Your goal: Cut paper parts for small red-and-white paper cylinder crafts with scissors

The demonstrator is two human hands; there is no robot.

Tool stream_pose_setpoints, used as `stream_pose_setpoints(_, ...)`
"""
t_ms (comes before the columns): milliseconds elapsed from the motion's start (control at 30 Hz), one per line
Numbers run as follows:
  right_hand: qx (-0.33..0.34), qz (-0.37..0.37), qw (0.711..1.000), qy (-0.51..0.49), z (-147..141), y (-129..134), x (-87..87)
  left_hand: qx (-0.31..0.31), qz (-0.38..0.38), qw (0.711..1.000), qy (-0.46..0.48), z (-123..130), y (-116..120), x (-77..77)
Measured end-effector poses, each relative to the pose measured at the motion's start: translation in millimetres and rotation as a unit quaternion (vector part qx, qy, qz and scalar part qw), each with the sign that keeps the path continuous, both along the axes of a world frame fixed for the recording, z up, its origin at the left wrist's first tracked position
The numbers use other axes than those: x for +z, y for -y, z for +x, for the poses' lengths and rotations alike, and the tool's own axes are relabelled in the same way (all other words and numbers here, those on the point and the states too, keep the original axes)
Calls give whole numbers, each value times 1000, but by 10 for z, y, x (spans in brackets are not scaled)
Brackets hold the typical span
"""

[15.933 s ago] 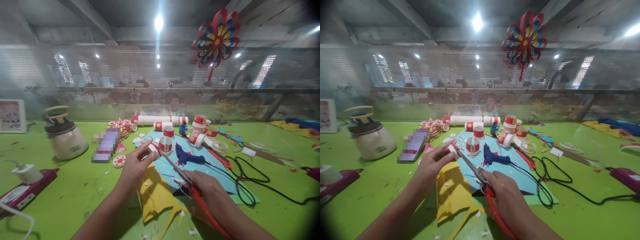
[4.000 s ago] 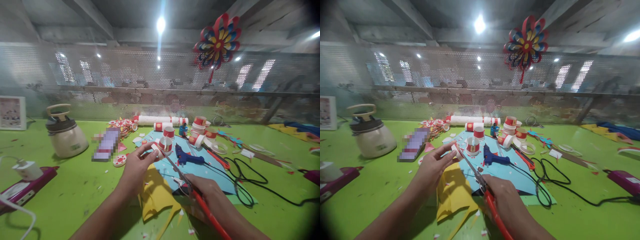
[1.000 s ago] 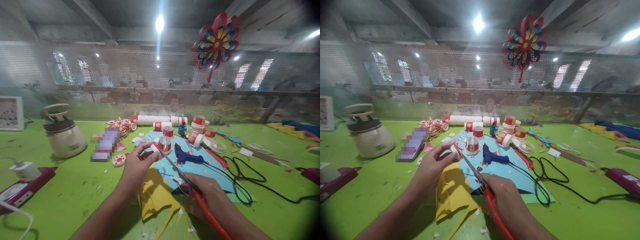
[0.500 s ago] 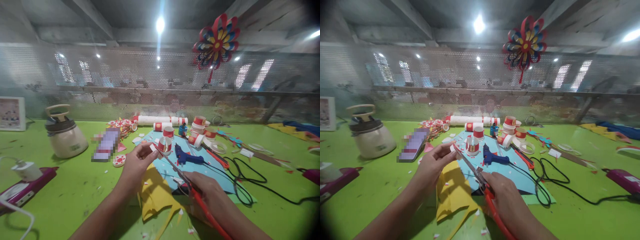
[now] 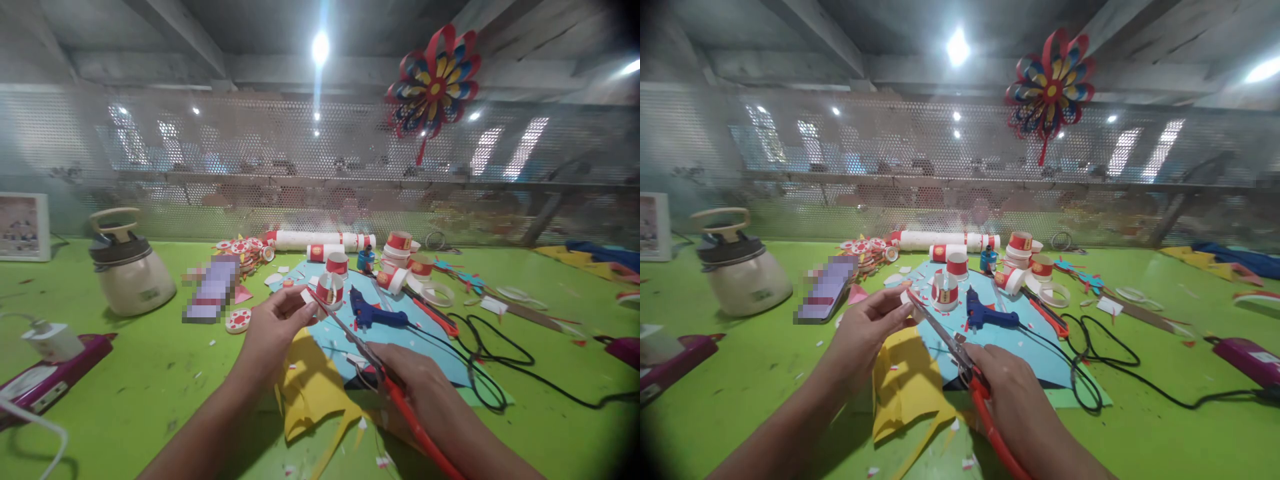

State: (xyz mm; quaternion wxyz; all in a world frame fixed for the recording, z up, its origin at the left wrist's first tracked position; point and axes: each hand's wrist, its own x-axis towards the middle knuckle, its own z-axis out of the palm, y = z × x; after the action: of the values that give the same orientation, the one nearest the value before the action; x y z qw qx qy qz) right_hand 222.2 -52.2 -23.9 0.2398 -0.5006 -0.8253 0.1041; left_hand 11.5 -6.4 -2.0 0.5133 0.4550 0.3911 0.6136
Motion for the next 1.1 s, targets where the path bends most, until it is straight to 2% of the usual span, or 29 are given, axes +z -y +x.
stream_pose_setpoints(333,2,4,1000,-18,18,-10,-23,6,-8,1000,0,-15,6,-4)
stream_pose_setpoints(533,27,-9,999,-42,29,-49,-28,0,1,1000,-24,0,28,51)
stream_pose_setpoints(700,27,-20,999,-41,26,-40,-38,9,14,999,-44,7,34,28)
stream_pose_setpoints(1100,19,-24,998,-50,1,-6,7,16,10,1000,-22,58,56,39)
